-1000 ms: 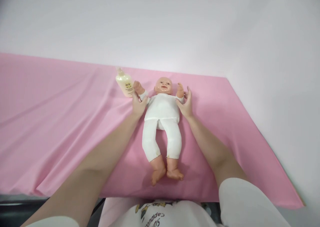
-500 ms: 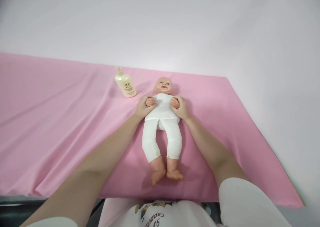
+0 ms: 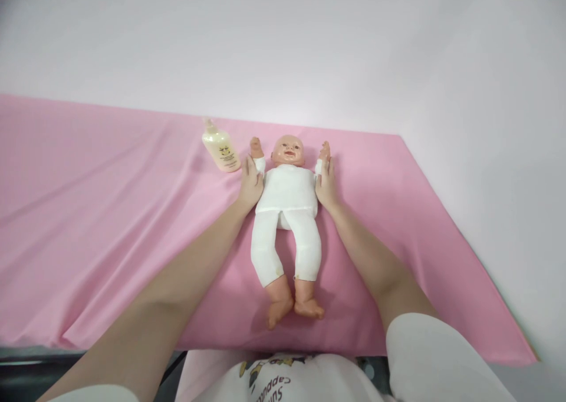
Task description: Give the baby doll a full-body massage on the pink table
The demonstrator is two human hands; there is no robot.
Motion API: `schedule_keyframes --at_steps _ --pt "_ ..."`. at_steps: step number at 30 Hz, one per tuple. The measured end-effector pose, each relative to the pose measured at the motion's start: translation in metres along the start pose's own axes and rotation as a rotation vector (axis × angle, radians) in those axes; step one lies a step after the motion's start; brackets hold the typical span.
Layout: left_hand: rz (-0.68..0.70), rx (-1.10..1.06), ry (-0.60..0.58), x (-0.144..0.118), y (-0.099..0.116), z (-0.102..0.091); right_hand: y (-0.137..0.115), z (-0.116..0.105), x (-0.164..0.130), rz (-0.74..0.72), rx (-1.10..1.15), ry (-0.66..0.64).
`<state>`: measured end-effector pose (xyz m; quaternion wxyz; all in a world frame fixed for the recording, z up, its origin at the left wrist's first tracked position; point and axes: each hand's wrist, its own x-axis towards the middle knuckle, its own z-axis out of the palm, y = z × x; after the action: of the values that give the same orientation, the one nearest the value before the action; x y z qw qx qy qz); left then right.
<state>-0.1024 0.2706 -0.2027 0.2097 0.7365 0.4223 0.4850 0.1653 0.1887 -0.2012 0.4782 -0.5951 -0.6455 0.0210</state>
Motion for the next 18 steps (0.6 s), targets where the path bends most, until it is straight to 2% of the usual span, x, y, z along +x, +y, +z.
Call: schedule_keyframes --at_steps 3,9,14,18 --pt "-0.100 0.035 -0.039 0.000 0.000 -0.002 0.009 0.004 -0.001 0.095 -0.021 -0.059" --pt "-0.250 0.127 -0.156 -0.003 0.019 -0.014 0.017 0.004 0.001 0.098 0.005 -0.084" --pt "-0.252 0.115 -0.171 -0.003 0.028 -0.017 0.017 0.002 0.002 0.088 0.023 -0.098" --pt "-0.236 0.015 -0.123 -0.003 0.021 -0.017 0.016 0.004 0.002 0.081 0.049 -0.069"
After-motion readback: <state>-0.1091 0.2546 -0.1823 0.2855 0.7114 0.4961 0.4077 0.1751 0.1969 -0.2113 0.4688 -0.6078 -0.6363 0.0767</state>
